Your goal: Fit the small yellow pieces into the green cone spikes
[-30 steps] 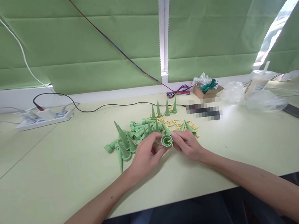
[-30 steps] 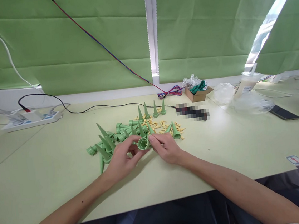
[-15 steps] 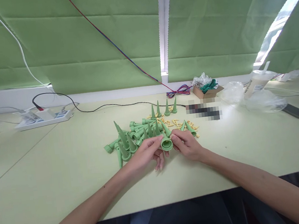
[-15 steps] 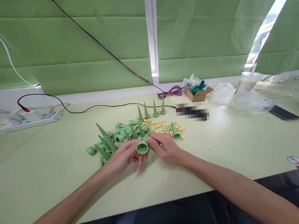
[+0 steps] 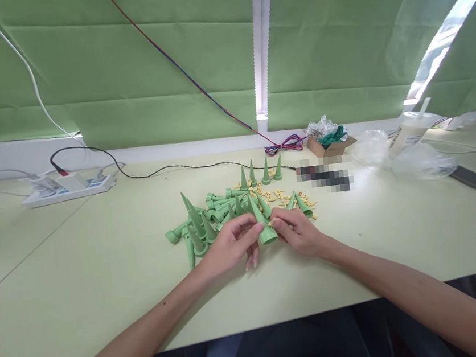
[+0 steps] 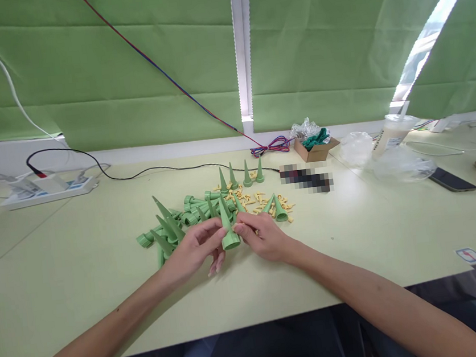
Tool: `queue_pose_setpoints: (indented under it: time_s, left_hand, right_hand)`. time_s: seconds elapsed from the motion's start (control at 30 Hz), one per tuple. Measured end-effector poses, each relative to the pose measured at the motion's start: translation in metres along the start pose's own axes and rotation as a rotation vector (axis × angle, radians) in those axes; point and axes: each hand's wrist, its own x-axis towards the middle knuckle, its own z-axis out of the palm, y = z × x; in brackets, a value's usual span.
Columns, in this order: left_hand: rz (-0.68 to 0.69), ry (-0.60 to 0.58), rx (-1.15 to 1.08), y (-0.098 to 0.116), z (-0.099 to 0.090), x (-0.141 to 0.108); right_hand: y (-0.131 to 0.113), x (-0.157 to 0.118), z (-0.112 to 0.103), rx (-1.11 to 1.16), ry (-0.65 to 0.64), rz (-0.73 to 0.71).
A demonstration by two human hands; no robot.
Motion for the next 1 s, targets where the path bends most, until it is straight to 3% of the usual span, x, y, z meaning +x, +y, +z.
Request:
queue_pose_setpoints:
  time_s: [0.43, 0.73, 0.87, 1.0]
  left_hand:
    - [0.105, 0.173, 0.290, -0.0048, 0.0039, -0.0023]
    - [0.422, 0.308, 0.687, -0.0054, 0.0041, -0.0013]
    - [0.360, 0.317, 0.669, -0.0069, 0.0047, -0.0002]
    - [0.205, 0.272, 0.458, -0.0085, 0.0058, 0.0016]
  right_hand:
    - [-0.0003, 0.0008, -0.0012, -0.072, -0.020, 0.020]
    - [0.0011, 0.0020, 0.0002, -0.090, -0.037, 0.051]
    - [0.0024, 0.0025, 0.0005, -0.105, -0.026, 0.054]
    - [0.0028, 0.0030, 0.0012, -0.126, -0.015, 0.031]
